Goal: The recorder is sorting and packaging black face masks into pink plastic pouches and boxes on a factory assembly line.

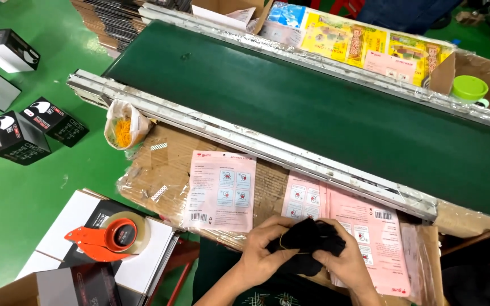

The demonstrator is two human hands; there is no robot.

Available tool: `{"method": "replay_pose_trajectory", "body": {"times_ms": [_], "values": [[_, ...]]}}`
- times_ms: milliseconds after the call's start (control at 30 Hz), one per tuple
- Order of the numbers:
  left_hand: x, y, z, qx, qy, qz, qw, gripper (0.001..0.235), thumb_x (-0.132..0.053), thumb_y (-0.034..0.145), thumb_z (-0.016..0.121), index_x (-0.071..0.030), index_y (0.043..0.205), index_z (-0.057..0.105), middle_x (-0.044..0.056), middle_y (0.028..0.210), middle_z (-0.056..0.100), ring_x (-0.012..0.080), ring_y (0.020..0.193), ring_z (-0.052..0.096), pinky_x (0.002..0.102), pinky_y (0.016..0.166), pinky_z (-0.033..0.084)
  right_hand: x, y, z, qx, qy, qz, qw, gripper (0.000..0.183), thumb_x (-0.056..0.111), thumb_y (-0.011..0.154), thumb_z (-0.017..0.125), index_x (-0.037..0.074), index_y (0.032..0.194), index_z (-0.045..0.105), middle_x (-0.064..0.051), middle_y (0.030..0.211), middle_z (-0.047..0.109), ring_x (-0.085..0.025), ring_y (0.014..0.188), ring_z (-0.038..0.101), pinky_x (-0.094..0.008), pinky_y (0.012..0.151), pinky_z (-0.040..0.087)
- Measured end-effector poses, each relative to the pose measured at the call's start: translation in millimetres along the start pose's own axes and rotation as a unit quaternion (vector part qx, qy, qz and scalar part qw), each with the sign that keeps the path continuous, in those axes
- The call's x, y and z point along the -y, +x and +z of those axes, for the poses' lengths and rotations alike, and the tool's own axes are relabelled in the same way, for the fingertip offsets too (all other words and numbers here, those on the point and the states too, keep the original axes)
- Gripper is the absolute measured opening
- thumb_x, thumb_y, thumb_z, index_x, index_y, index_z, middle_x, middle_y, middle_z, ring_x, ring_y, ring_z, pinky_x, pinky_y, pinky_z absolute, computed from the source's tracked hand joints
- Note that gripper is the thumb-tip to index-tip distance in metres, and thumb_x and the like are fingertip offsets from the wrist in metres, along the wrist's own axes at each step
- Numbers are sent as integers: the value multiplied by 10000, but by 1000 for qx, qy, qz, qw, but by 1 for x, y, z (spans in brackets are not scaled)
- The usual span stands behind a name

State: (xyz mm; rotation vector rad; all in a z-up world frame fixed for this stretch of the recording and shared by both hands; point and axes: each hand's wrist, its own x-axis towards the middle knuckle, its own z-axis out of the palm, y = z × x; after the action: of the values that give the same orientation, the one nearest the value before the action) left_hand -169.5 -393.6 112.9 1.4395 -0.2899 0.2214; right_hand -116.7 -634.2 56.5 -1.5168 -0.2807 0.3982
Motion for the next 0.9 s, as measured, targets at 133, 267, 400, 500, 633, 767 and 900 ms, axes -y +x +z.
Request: {"method": "replay_pose_trajectory", "body": {"times_ms": [133,267,400,500,633,767,900], "values": [[-4,5,1,-4,57,-55,997,198,-23,837,757,60,1015,731,165,1148,692,307,1095,666,362,923,522,3,1,-6,-48,-29,17,998,470,-35,753,828,-45,1187,647,-115,974,756,-157,892,697,-290,794,571],[-26,12,-3,47,164,-99,980,284,-64,856,753,39,1117,711,147,1130,682,312,1111,648,360,943,499,17,-1,-3,-65,-100,-18,993,405,-18,754,828,-29,1125,664,-95,919,770,-139,847,711,-269,752,584],[-28,13,-1,72,86,-156,981,515,-110,814,765,21,1267,558,135,1161,645,268,1134,649,358,957,501,10,-3,-7,-90,-105,-23,990,395,-15,756,832,-16,1109,654,-88,909,761,-137,840,706,-277,736,591],[-12,8,7,43,22,-126,991,542,-101,817,773,26,1284,528,129,1127,660,226,1090,634,354,943,496,12,-4,0,-103,-101,-24,989,422,-35,754,821,-19,1137,644,-117,1006,714,-164,922,678,-305,799,561],[8,4,21,-78,27,-166,983,176,-117,949,699,34,1034,672,107,778,636,174,702,567,351,626,470,42,-1,30,-95,-39,-94,990,571,-33,757,753,1,1294,563,-149,1340,552,-181,1234,563,-314,1054,446],[7,18,28,-101,51,-84,990,127,-100,952,677,18,994,660,91,767,633,147,671,591,349,603,490,2,-13,-2,-85,114,-15,990,669,-4,761,732,63,1395,531,-137,1410,550,-193,1270,557,-325,1073,445],[19,60,39,-45,72,56,995,175,-173,1018,669,-4,989,630,124,837,643,181,757,616,354,686,503,21,-3,-29,-192,14,35,981,579,-1,811,748,-15,1371,600,-130,1273,668,-228,1097,638,-362,953,519]]}}
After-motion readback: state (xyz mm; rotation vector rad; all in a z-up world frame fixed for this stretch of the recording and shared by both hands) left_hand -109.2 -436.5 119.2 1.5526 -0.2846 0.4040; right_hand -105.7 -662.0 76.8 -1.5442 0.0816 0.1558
